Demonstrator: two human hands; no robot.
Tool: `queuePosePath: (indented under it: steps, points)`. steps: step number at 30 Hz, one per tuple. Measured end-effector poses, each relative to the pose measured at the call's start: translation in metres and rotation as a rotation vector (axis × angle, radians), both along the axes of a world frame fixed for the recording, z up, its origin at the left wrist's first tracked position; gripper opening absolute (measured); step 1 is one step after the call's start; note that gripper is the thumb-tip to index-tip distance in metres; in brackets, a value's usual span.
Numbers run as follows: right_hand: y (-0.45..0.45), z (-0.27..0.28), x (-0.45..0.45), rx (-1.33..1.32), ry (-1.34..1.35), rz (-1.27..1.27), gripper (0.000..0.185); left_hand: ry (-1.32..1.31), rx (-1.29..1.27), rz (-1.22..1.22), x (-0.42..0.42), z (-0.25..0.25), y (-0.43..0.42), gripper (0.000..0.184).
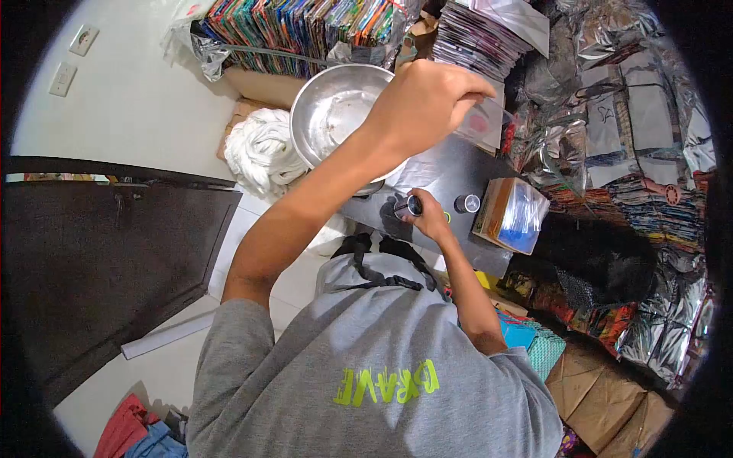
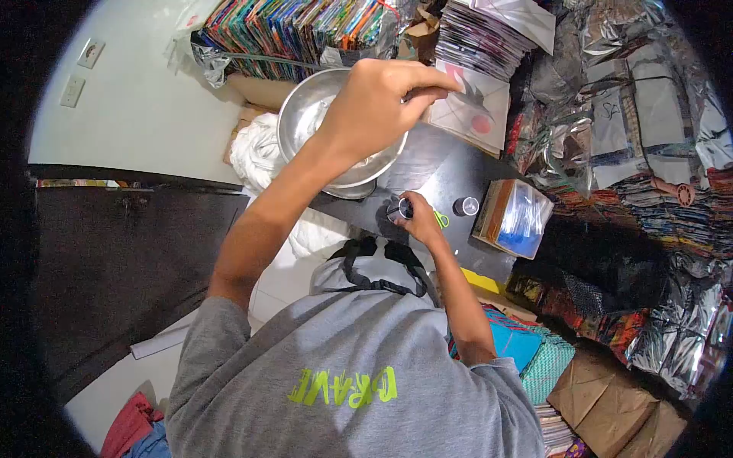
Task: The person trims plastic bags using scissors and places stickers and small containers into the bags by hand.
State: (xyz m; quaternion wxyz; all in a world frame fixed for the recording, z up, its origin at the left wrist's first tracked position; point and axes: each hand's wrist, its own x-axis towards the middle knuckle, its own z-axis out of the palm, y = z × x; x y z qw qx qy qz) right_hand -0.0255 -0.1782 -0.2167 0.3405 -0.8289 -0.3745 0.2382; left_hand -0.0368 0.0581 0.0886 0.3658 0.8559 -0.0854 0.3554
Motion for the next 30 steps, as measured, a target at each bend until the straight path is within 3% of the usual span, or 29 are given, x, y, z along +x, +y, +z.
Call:
queuePosePath:
  steps: [13, 19, 24, 27, 30]
  points:
    - [0.016, 0.043, 0.008, -0.017, 0.040, -0.048, 0.064, -0.132, 0.009, -0.056, 0.002, 0.043, 0.007, 0.018]
    - [0.016, 0.038, 0.005, 0.070, -0.068, -0.013, 0.067, -0.281, 0.027, -0.047, 0.013, 0.064, -0.001, 0.017]
    - [0.004, 0.027, 0.001, 0.044, -0.018, -0.031, 0.069, -0.227, -0.012, -0.076, 0.024, 0.075, -0.016, 0.015]
    - [-0.008, 0.020, 0.000, -0.005, 0.000, -0.099, 0.070, -0.298, 0.175, 0.010, 0.010, 0.098, -0.031, 0.019]
    - [-0.021, 0.014, -0.003, -0.078, -0.021, -0.204, 0.068, -0.122, -0.171, -0.149, 0.032, 0.092, -0.037, 0.020]
